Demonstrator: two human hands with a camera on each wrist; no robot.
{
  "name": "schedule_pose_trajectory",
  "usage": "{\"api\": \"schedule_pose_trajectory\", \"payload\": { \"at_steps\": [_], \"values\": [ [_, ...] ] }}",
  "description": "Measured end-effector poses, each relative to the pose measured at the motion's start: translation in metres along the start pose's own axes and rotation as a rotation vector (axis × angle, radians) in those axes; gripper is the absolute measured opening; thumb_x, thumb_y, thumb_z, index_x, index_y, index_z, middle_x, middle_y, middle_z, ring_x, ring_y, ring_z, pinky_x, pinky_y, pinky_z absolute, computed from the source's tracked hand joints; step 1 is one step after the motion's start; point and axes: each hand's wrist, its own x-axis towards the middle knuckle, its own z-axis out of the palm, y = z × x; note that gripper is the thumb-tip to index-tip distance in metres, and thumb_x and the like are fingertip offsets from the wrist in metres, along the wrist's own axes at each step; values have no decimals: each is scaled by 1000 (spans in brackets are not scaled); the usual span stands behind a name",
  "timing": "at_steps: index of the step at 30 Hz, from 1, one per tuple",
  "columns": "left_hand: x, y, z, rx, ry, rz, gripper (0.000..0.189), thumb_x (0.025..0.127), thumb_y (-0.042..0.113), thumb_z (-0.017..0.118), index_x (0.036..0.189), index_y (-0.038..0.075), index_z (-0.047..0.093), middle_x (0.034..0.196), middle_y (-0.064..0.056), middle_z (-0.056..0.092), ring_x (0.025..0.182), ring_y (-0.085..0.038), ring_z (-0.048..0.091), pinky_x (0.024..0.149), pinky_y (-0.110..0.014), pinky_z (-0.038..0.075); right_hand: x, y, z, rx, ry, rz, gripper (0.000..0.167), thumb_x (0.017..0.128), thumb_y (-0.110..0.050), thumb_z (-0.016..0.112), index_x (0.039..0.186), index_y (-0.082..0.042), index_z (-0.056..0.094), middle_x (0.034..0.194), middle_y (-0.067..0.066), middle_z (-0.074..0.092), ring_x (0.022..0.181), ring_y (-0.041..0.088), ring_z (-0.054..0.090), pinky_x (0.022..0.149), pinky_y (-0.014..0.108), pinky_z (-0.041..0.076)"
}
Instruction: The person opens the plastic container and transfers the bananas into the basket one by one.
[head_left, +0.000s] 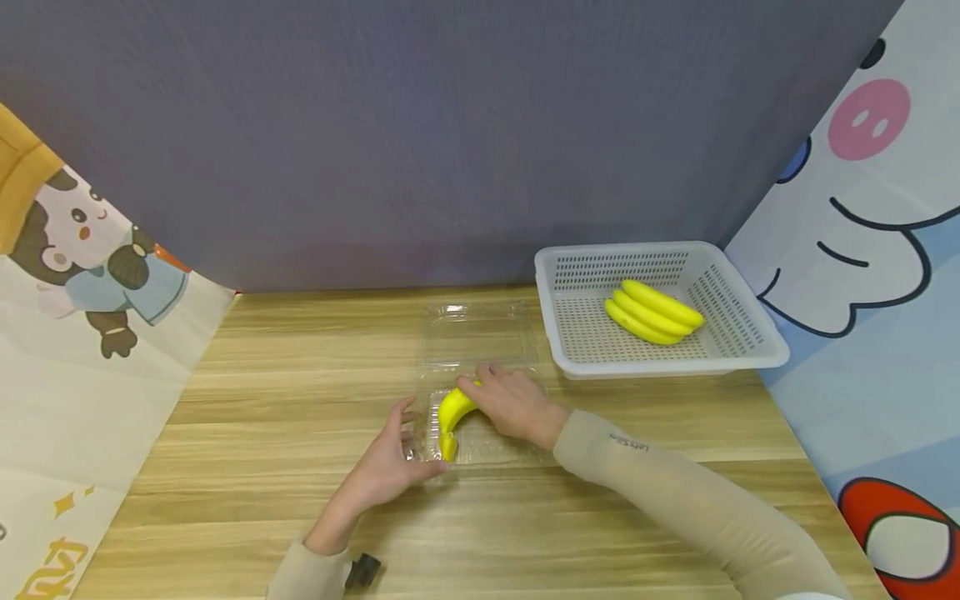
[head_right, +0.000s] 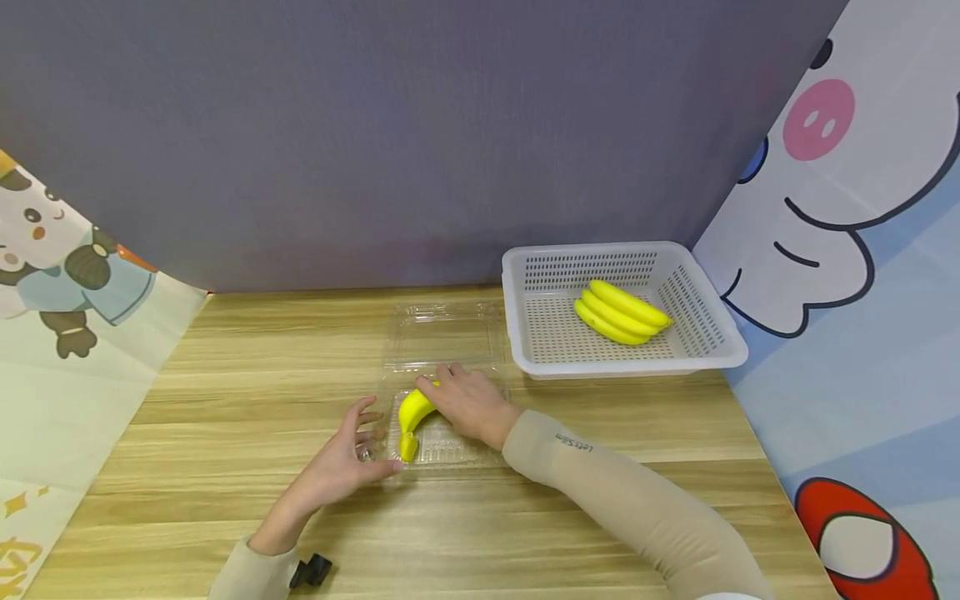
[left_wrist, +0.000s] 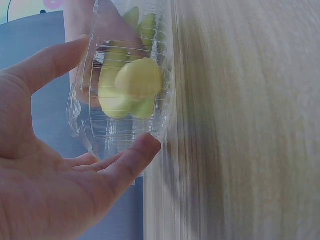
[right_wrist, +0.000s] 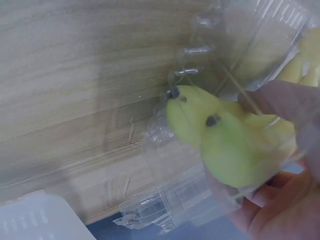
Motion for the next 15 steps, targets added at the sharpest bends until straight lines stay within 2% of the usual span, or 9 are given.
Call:
{"api": "schedule_pose_trajectory", "payload": {
  "at_steps": [7, 15],
  "values": [
    [1, 0, 0, 1, -2, 7, 117, 72, 32, 93, 160, 11, 18, 155, -24, 37, 131, -51, 48, 102, -63, 47, -2, 1, 1, -68, 33, -20, 38, 97, -15, 66, 129, -20, 46, 98, 9, 62, 80, 21, 61, 47, 24, 48],
    [0, 0, 0, -11, -5, 7, 118, 72, 33, 93, 160, 11, 18, 156, -24, 37, 132, -51, 47, 102, -64, 46, -3, 1, -1, -84, 56, 4, 42, 97, -19, 67, 132, -22, 45, 103, 9, 64, 87, 22, 64, 48, 26, 52]
  ]
}}
